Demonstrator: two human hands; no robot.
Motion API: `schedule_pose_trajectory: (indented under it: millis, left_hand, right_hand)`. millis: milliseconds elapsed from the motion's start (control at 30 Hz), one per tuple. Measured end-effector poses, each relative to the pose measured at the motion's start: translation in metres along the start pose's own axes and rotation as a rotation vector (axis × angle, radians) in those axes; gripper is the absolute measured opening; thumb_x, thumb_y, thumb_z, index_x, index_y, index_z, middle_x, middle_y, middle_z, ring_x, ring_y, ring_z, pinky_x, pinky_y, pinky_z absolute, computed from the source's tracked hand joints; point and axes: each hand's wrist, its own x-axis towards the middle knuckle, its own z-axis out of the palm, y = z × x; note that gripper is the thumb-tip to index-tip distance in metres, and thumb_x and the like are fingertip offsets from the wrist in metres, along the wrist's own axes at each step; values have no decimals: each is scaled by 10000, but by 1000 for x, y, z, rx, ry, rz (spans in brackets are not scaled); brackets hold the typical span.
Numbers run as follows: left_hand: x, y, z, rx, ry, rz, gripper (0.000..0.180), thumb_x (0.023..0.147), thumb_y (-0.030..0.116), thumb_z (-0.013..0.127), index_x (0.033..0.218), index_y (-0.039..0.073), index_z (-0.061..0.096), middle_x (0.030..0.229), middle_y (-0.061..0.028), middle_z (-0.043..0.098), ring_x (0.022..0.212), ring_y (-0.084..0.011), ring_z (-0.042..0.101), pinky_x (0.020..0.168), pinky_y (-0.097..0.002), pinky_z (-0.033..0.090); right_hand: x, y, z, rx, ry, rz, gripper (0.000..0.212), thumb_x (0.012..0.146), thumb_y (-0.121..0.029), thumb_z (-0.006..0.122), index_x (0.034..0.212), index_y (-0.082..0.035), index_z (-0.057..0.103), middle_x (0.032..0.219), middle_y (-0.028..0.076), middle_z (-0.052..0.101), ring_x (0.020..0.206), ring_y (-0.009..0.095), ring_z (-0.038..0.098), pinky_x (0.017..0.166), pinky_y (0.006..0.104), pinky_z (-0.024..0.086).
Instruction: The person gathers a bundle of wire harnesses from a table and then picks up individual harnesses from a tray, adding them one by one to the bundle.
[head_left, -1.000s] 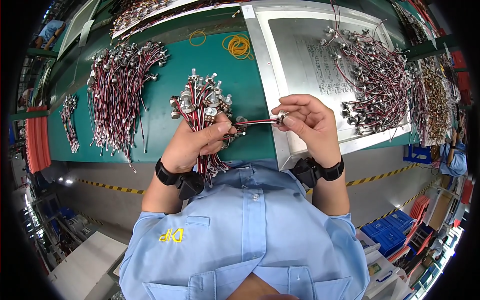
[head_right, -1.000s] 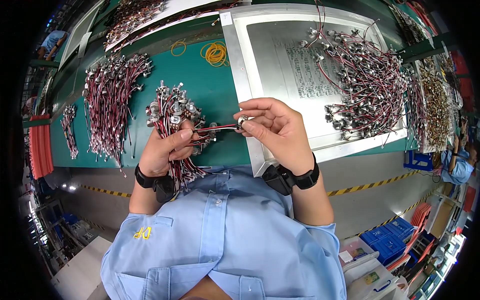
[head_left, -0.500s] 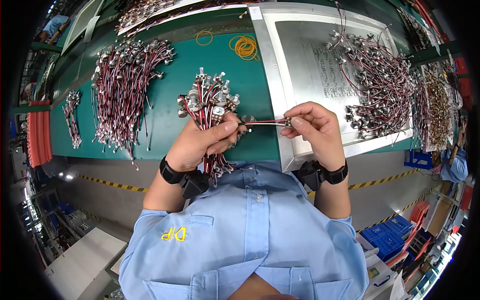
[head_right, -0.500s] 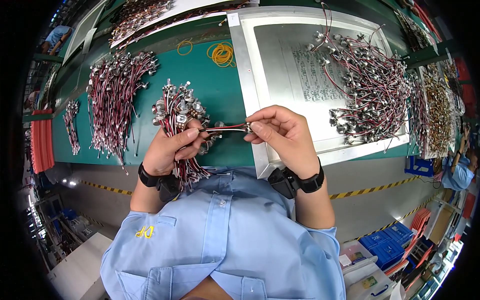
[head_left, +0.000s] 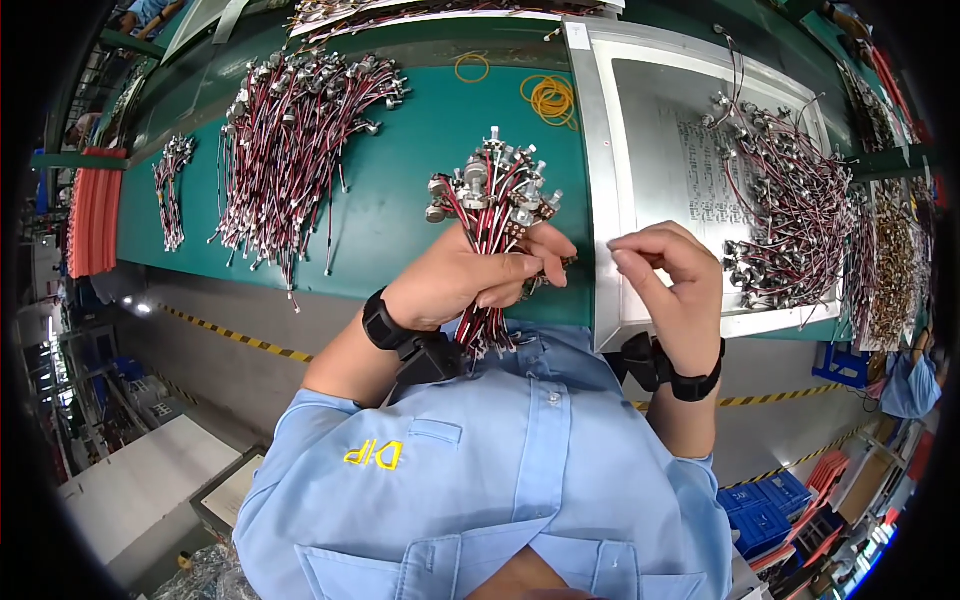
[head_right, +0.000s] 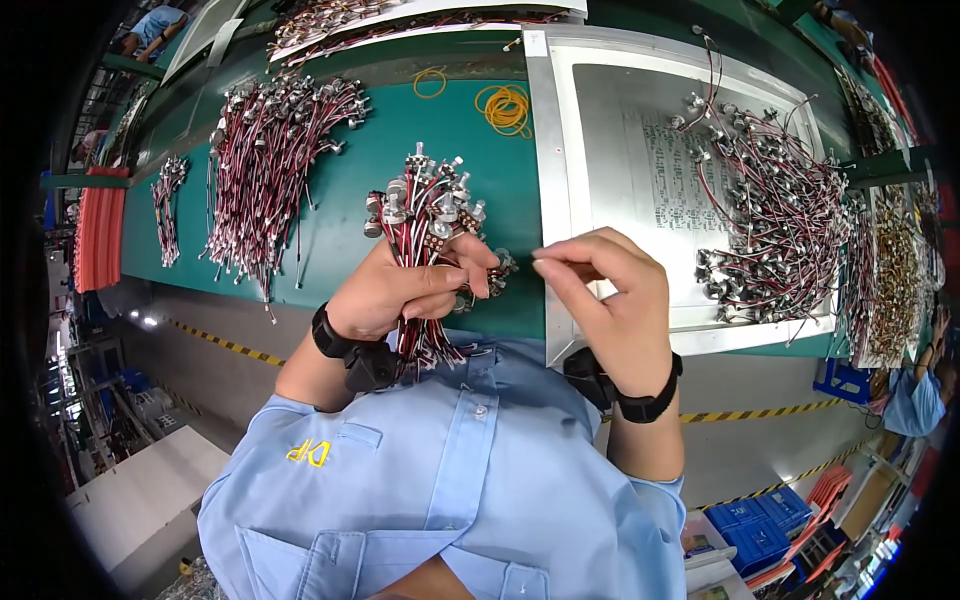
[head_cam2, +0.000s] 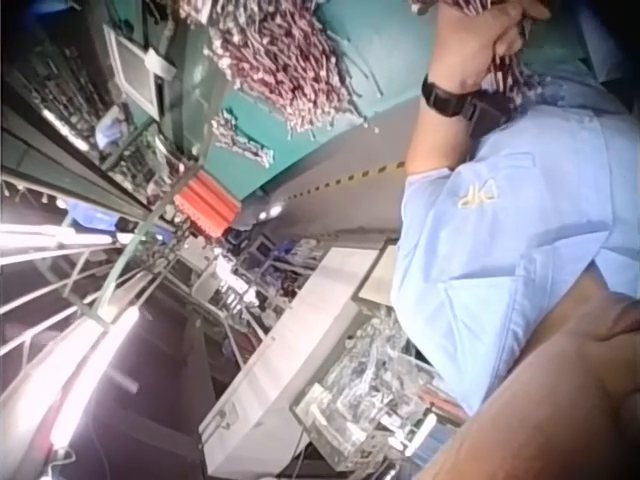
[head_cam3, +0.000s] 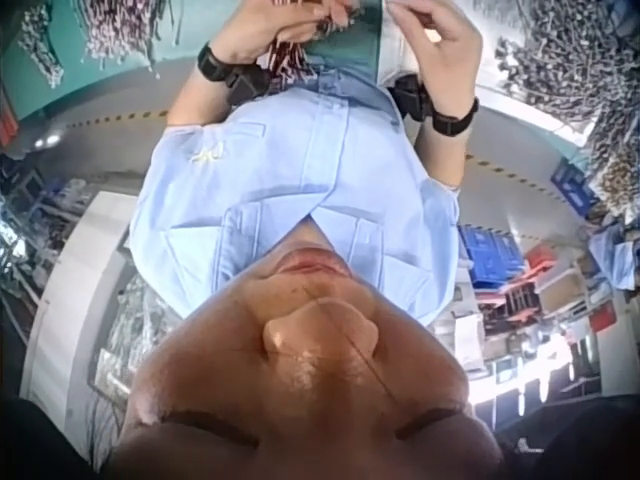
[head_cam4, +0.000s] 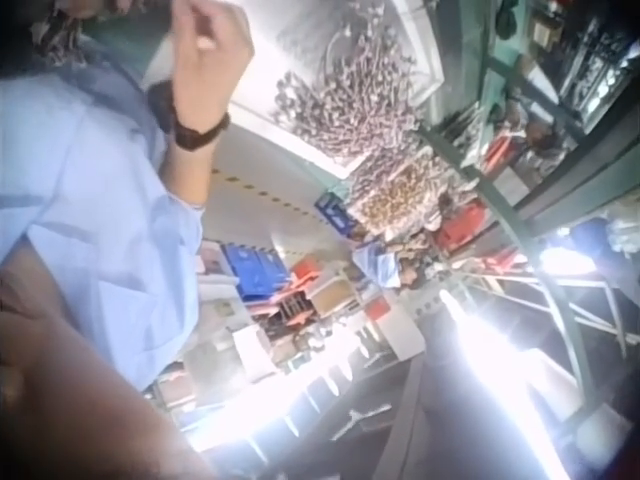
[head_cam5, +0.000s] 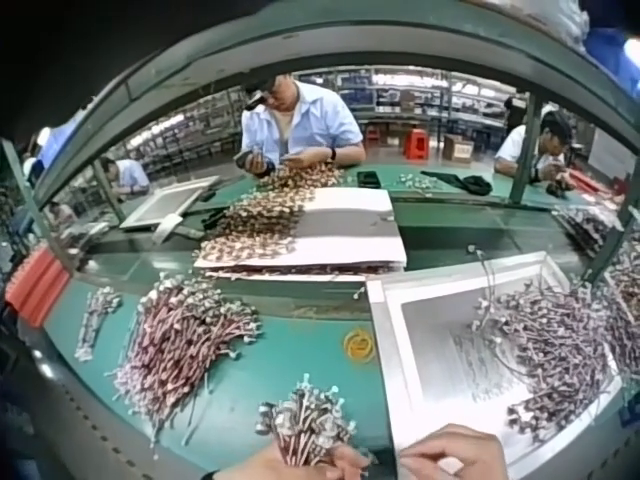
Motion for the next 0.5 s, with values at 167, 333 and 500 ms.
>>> schedule_pose_trajectory:
  millis: [167, 333, 500]
  left_hand:
    - [1, -12, 4, 105, 7, 33, 238, 893, 20, 465, 1109, -4, 561, 810, -41, 587, 519, -39, 426, 456, -193, 331]
    - [1, -14, 1, 228, 48, 33, 173, 896, 56, 516, 1060, 11, 548, 748, -9, 538, 540, -48, 457, 467, -199, 350]
    - [5, -4, 19, 184, 93, 42, 132, 884, 89, 580, 984, 9, 552, 716, -1, 538, 549, -50, 468, 474, -202, 363]
  right_hand:
    - [17, -24, 39, -16, -3, -112, 145, 779, -1, 659, 918, 14, 623, 818, 57, 587, 699, 106, 578, 642, 214, 457]
    - [21, -23, 46, -235, -22, -141, 168, 787, -2, 656, 945, -6, 602, 819, 39, 583, 716, 98, 592, 647, 209, 468]
    - [15, 7, 36, 507, -39, 99, 130, 836, -57, 638, 947, -12, 586, 868, 45, 609, 752, 94, 593, 661, 219, 485]
